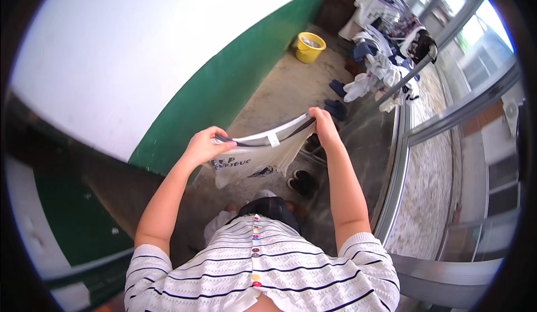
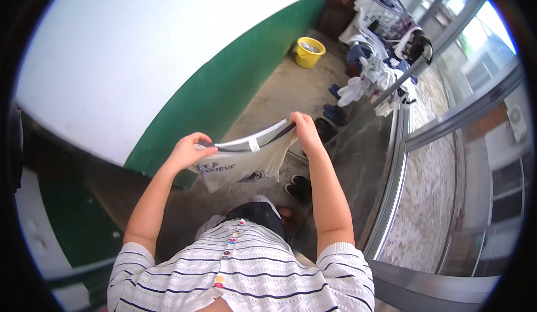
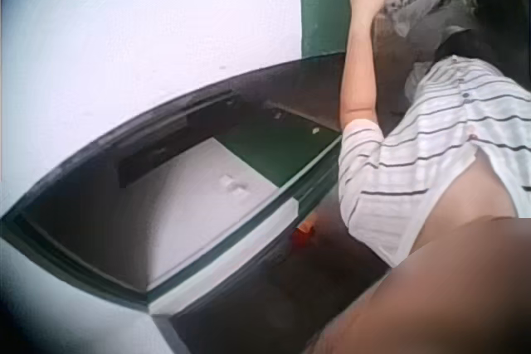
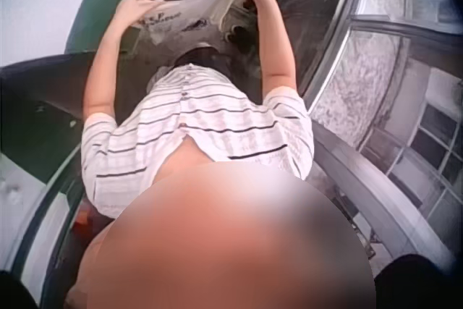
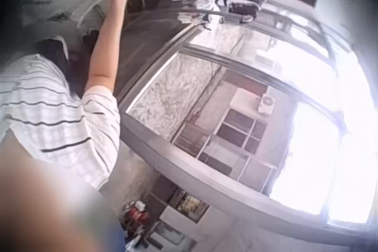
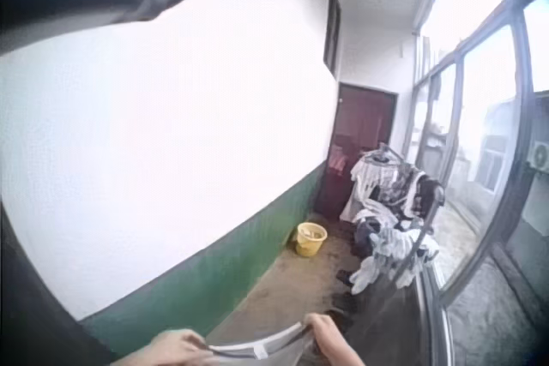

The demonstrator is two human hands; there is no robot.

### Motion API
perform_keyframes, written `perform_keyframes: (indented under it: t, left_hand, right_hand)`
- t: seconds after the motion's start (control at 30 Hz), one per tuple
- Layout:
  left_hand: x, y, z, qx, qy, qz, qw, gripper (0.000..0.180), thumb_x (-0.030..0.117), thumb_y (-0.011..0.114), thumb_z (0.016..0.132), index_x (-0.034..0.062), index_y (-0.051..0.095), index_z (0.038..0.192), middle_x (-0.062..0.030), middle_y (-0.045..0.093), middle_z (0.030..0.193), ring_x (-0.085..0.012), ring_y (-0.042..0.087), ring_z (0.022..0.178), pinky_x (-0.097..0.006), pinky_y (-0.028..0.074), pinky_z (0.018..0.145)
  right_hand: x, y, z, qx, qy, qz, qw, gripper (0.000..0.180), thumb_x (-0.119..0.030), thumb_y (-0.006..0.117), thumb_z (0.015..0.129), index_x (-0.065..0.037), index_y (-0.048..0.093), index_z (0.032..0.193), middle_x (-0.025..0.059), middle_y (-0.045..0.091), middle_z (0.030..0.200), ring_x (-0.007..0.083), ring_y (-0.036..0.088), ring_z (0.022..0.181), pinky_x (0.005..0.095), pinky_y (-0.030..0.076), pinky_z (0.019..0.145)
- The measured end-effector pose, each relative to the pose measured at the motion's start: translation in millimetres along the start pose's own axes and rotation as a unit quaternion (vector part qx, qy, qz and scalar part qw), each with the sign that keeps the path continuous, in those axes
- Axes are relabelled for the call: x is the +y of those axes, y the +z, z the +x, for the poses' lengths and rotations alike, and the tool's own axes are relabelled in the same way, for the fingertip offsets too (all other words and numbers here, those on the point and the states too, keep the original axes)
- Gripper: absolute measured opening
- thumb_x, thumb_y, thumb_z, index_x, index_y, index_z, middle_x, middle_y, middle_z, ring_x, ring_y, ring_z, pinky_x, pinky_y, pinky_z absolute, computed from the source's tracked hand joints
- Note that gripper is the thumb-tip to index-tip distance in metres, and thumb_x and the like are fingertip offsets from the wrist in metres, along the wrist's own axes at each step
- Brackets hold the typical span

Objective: The person washes a beige tote bag by hand in a sink, scrubbing it with soap and rinsing it thoroughly. They then move to a balcony area, where they hang the wet bag on a clothes hanger. The person proceeds to take other items, including a white shirt and a pair of pants, from a yellow bucket and hangs them on the drying rack.

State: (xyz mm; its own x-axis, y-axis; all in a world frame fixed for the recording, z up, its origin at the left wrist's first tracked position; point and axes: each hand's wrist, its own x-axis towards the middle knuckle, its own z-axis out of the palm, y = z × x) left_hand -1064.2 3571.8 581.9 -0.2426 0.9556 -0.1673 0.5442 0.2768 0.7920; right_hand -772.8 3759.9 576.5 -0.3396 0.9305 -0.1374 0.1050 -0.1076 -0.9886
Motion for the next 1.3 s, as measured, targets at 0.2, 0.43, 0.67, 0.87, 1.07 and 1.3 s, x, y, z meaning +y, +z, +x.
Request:
perform_keyframes:
  t: [0.2, 0.43, 0.67, 0.87, 1.07, 1.3]
  left_hand:
    - [15, -2, 168, -0.178, 0.069, 0.05, 0.98, 0.046, 0.035, 0.07, 0.083, -0.0003, 0.06, 0.111, -0.0159, 0.066, 0.098, -0.024, 0.063, 0.091, -0.033, 0.048, 0.081]
    - [45, 34, 389, -0.205, 0.145, -0.036, 0.967, 0.04, 0.03, 0.044, 0.1, 0.0007, 0.051, 0.127, -0.0145, 0.061, 0.119, -0.0229, 0.058, 0.109, -0.033, 0.044, 0.094]
    - [111, 41, 570, -0.311, -0.059, -0.366, 0.875, 0.064, 0.051, 0.035, 0.1, -0.0033, 0.05, 0.131, -0.0126, 0.058, 0.128, -0.0221, 0.056, 0.116, -0.035, 0.042, 0.1]
    - [201, 50, 710, -0.417, 0.006, -0.559, 0.717, 0.058, 0.046, 0.034, 0.101, 0.0004, 0.048, 0.134, -0.0136, 0.055, 0.132, -0.025, 0.055, 0.119, -0.038, 0.044, 0.101]
    - [276, 64, 871, -0.487, -0.013, -0.623, 0.612, 0.056, 0.045, 0.036, 0.101, 0.0016, 0.05, 0.132, -0.0133, 0.057, 0.13, -0.0257, 0.056, 0.117, -0.038, 0.043, 0.101]
    - [353, 116, 1007, -0.39, -0.083, -0.636, 0.661, 0.055, 0.044, 0.034, 0.102, 0.0015, 0.049, 0.133, -0.0137, 0.054, 0.133, -0.026, 0.054, 0.119, -0.039, 0.043, 0.101]
  right_hand:
    - [-8, -40, 98, 0.152, 0.056, 0.116, 0.98, 0.044, -0.036, 0.051, 0.091, -0.002, 0.058, 0.118, 0.0017, 0.054, 0.09, 0.0113, 0.047, 0.081, 0.0251, 0.038, 0.069]
    - [1, -111, 273, 0.207, 0.021, 0.116, 0.971, 0.039, -0.035, 0.051, 0.091, -0.002, 0.061, 0.108, 0.001, 0.055, 0.087, 0.0122, 0.045, 0.083, 0.0256, 0.037, 0.073]
    - [-38, -160, 430, 0.234, 0.054, 0.23, 0.943, 0.028, -0.031, 0.052, 0.089, -0.004, 0.059, 0.092, 0.0026, 0.057, 0.086, 0.0143, 0.051, 0.084, 0.0303, 0.041, 0.079]
    - [-100, -201, 569, 0.254, -0.006, 0.406, 0.878, 0.022, -0.029, 0.052, 0.088, -0.007, 0.058, 0.088, 0.0044, 0.061, 0.087, 0.0205, 0.057, 0.085, 0.0363, 0.047, 0.08]
    - [-157, -257, 708, 0.309, -0.044, 0.461, 0.831, 0.024, -0.03, 0.051, 0.088, -0.007, 0.058, 0.088, 0.0047, 0.061, 0.088, 0.0214, 0.057, 0.086, 0.0382, 0.047, 0.078]
    - [-189, -327, 860, 0.395, -0.097, 0.452, 0.794, 0.024, -0.031, 0.051, 0.086, -0.007, 0.058, 0.083, 0.0051, 0.06, 0.081, 0.0202, 0.058, 0.081, 0.0369, 0.048, 0.074]
